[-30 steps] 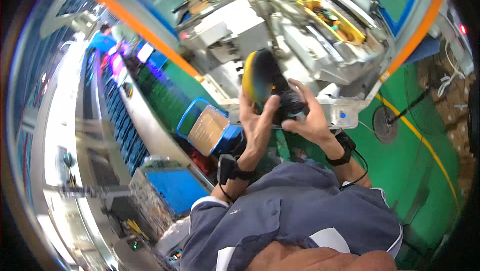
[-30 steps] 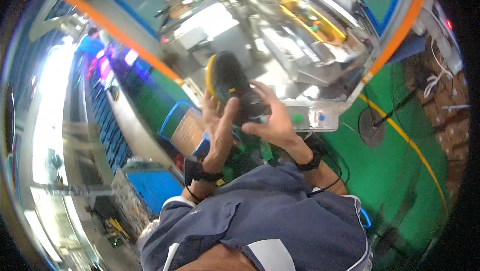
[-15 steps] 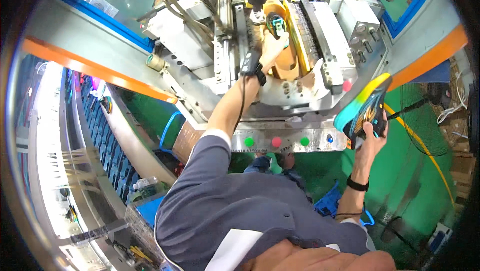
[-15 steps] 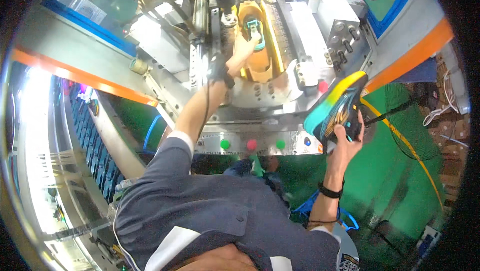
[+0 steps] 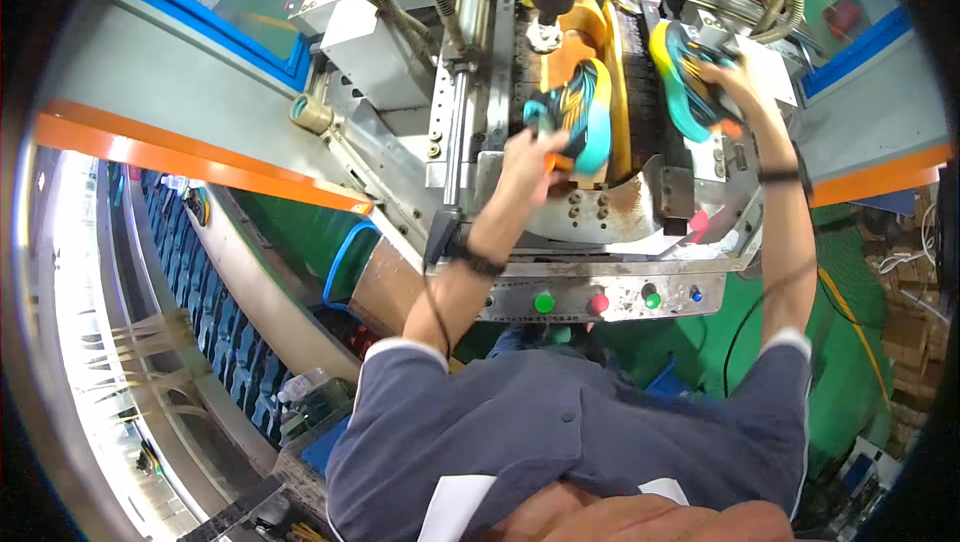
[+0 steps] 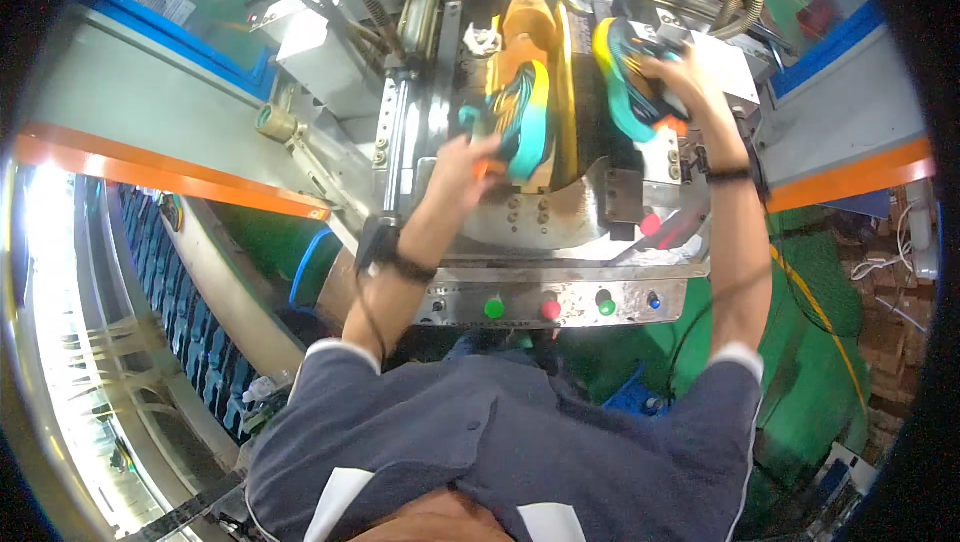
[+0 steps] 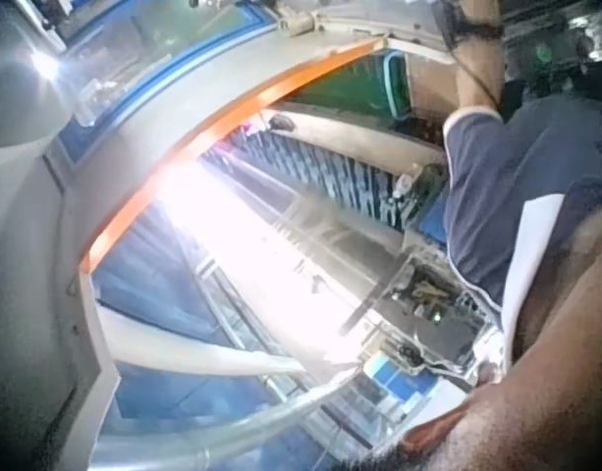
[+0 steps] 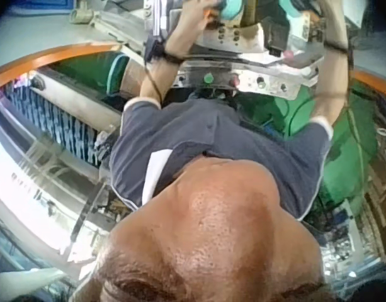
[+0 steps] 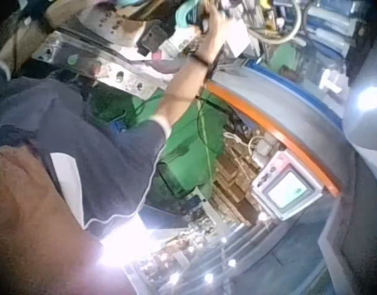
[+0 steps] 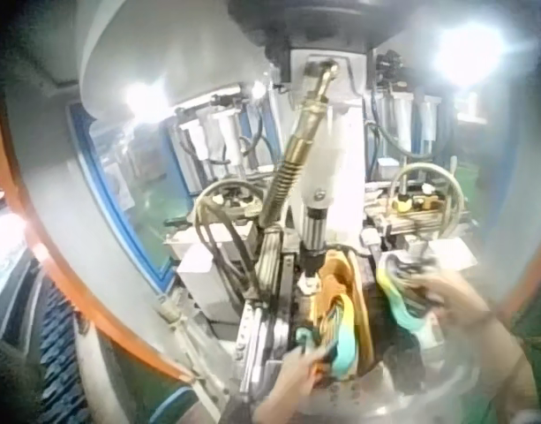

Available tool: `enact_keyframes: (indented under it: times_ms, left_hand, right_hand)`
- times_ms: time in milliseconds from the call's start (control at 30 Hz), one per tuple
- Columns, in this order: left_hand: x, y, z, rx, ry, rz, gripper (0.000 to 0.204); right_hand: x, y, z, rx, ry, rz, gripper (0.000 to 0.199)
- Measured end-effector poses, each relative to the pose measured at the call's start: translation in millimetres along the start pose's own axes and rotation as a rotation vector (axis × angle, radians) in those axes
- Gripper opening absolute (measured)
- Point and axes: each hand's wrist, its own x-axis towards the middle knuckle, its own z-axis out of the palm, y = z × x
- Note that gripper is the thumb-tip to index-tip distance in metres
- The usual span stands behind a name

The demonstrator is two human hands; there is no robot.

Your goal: Operating a shoe lasting machine to shape shoes and placing them on a conveyor belt.

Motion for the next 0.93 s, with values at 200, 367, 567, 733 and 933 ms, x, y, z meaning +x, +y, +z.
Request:
enact_keyframes:
  times_ms: [200,367,567,733,933]
  left_hand:
    - [-184.1,-5.5,-87.7,0.092,0.171,0.263,0.067]
    - [-303.2,-31.0,-106.4,0.04,0.524,0.473,0.063]
    - [-357.6,-129.5,-96.9,-0.287,1.041,0.586,0.03]
    - [-362.1,-167.3,-64.0,-0.443,1.11,0.598,0.032]
    - [-410.4,-217.6,-35.7,-0.473,1.293,0.41,0.036]
  right_hand:
    - [66.5,-60.5,174.3,-0.241,-0.332,-0.059,0.053]
    - [36.5,-54.8,263.0,-0.409,-0.041,-0.087,0.053]
    - [22.1,-18.5,265.7,-0.455,-0.086,-0.684,0.056]
    - [-247.2,-82.6,183.4,0.197,-0.267,-0.901,0.011]
    - [-356.8,11.7,320.2,0.11,-0.82,-1.174,0.02]
